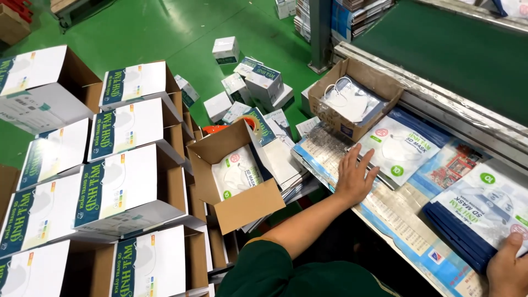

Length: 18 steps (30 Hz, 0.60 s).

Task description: The person picks up face masks from a conveyor belt, places them into plastic pouches, and then packs the pouches into cardboard boxes, finishing by sealing one box with tape.

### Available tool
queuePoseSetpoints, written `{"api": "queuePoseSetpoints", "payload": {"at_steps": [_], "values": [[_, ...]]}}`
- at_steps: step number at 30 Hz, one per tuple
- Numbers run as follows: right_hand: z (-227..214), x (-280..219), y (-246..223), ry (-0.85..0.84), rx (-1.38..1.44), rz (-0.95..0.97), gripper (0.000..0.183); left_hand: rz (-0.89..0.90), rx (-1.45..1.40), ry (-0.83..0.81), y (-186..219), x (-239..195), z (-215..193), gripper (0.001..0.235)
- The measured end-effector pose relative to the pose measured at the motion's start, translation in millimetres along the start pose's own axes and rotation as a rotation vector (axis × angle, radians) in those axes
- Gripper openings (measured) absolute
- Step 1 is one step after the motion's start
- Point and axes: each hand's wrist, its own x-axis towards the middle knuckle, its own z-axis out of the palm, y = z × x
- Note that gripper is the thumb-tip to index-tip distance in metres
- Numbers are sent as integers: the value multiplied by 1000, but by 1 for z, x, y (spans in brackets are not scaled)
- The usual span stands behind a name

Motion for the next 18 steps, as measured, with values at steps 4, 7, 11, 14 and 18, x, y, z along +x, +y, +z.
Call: {"api": "queuePoseSetpoints", "payload": {"at_steps": [4, 7, 11, 14, 18], "values": [[5, -2, -37, 22, 356, 164, 46, 0, -26, 22, 0, -1, 1, 55], [7, -3, -11, 62, 181, 55, 42, 15, -15, 27, -2, -1, 3, 56], [4, -2, -6, 66, -53, 34, 42, -15, -7, -17, 0, -1, 2, 55], [14, 6, 12, 22, 191, -182, 40, -20, -16, 9, 1, 2, -1, 55], [32, 14, 60, -29, 534, -196, 44, -12, -31, 5, 1, 0, -4, 55]]}}
